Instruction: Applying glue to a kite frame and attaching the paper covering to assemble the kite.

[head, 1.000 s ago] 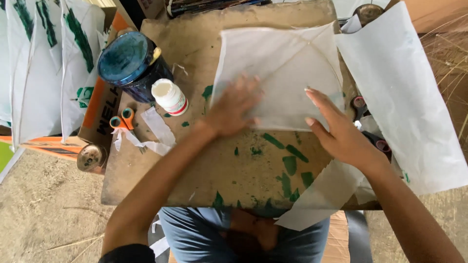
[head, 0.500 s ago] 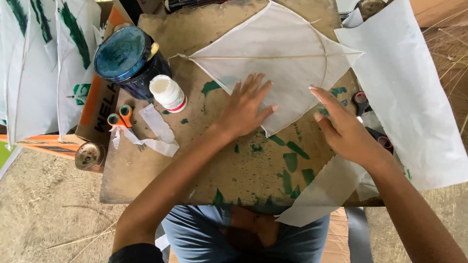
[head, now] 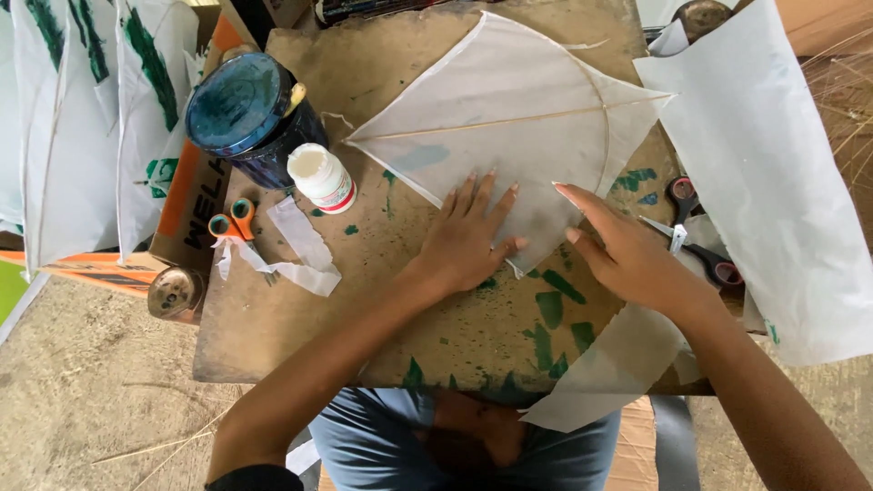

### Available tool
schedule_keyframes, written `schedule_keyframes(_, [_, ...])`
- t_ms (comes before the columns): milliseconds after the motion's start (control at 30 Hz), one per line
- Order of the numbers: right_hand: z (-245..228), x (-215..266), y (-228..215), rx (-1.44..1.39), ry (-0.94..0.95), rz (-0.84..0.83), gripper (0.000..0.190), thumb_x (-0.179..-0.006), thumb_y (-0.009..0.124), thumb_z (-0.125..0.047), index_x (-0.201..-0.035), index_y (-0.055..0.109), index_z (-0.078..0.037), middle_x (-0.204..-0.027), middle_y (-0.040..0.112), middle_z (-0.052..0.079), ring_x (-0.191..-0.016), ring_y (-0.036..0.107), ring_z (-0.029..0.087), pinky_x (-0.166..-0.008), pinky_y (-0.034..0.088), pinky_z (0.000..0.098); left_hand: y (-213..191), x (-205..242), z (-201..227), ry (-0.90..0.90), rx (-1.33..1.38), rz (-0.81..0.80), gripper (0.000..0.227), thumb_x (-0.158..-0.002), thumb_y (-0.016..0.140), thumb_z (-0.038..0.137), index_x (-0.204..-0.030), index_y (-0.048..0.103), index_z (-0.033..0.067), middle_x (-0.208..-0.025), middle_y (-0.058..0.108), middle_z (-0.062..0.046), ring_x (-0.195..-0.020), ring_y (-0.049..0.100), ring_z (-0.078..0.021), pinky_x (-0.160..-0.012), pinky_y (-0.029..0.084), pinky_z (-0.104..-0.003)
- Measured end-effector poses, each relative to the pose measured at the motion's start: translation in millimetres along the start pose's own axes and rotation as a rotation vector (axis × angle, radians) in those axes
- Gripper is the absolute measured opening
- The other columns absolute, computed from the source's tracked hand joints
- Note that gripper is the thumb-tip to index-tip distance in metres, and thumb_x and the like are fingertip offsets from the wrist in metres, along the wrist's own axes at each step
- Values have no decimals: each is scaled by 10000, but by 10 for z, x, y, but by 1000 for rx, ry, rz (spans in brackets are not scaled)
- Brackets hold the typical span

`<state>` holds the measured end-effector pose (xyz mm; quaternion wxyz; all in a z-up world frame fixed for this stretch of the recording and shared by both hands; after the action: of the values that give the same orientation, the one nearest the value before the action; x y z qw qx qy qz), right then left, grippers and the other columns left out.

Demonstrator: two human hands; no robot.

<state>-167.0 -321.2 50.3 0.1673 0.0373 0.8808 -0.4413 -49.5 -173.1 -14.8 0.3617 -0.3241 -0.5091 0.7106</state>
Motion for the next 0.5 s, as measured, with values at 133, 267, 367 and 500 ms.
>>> schedule_keyframes(133, [-57,-24,12,18,9,-16,576,-1008,542,-41,-1561,387,-86,-1517,496,201,-1289,537,428,-995,454,608,-120,15,-77,22,101,50,711,-1053,385,583,-1588,361,114,-1597,317,-283,-1503,292,-493,-1192,278,-642])
schedule_keyframes(267, [-244,-167,-7,-3,-20,6,516,-1006,548,-40,-1511,449,-5,-1471,535,249,-1295,545,434,-1021,450,594,-519,121,-167,-29,115,120,524,-1059,462,292,-1527,449,58,-1586,349,-291,-1499,299,-461,-1192,202,-683])
schedule_keyframes(367, [-371,-309,64,-62,-70,33,507,-1011,547,-25,-1509,460,2,-1481,534,237,-1318,541,408,-1063,437,561,-790,211,-329,-32,70,273,453,-1036,506,181,-1454,540,10,-1548,416,-290,-1464,361,-460,-1177,237,-686])
schedule_keyframes(500, [-669,-608,259,-104,-201,61,513,-1007,548,4,-1510,450,4,-1482,531,209,-1352,530,375,-1107,421,533,-1136,484,-661,-61,65,465,419,-1050,506,163,-1412,563,-40,-1539,450,-259,-1462,371,-456,-1196,242,-651])
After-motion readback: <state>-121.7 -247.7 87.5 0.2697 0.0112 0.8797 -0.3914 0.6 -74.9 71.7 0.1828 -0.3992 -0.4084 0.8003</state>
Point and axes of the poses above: each hand's wrist, its own x-axis away from the middle knuckle, its own y-axis out of the palm, z = x × y, the point moved 6 cm from there along -x, towards the middle knuckle
